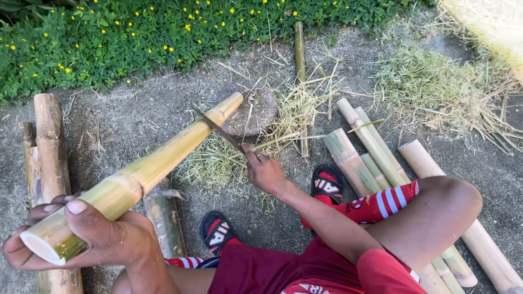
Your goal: The recorder uses a machete to scrape and cut the outer layer of a bamboo stalk.
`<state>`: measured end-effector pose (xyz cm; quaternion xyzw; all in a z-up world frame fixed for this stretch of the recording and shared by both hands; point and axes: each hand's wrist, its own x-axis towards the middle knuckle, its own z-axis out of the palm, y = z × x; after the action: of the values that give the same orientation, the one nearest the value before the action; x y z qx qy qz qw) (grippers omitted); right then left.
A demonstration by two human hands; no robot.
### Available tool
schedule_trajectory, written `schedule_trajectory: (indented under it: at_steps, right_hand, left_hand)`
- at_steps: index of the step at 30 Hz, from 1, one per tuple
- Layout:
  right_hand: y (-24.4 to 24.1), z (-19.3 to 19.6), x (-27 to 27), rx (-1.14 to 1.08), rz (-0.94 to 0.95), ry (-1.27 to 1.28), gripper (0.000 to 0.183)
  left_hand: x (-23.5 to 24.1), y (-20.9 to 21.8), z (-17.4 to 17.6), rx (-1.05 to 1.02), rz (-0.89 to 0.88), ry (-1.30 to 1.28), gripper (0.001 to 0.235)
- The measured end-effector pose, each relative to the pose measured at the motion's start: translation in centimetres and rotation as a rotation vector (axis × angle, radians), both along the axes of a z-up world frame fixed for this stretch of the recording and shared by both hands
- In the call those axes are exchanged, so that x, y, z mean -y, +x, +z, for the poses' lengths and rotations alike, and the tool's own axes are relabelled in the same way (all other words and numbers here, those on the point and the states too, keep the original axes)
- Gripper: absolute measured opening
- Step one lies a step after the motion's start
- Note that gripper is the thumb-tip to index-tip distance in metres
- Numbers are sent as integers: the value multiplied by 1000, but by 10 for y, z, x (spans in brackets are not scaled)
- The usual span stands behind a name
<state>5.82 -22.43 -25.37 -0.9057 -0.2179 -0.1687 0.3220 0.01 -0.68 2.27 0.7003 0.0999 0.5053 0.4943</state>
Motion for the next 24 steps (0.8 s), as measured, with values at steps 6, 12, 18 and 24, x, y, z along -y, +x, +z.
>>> schedule_trajectory:
  at_steps: [6, 12, 18, 24]
  right_hand:
    - [24, 42, 8, -628, -202, -142, 60]
    - [14, 16, 3, -354, -122, -40, 59]
    - [13, 10, 21, -979, -299, 474, 59]
    - [-10, 54, 44, -614, -90, 659, 62]
  left_hand:
    - [-8, 8, -6, 132, -47, 15, 50]
    - [-11, -4, -16, 65, -75, -35, 53]
    - [-19, 19, -17, 308, -240, -186, 55]
    - [-35, 22, -25, 453, -398, -203, 58]
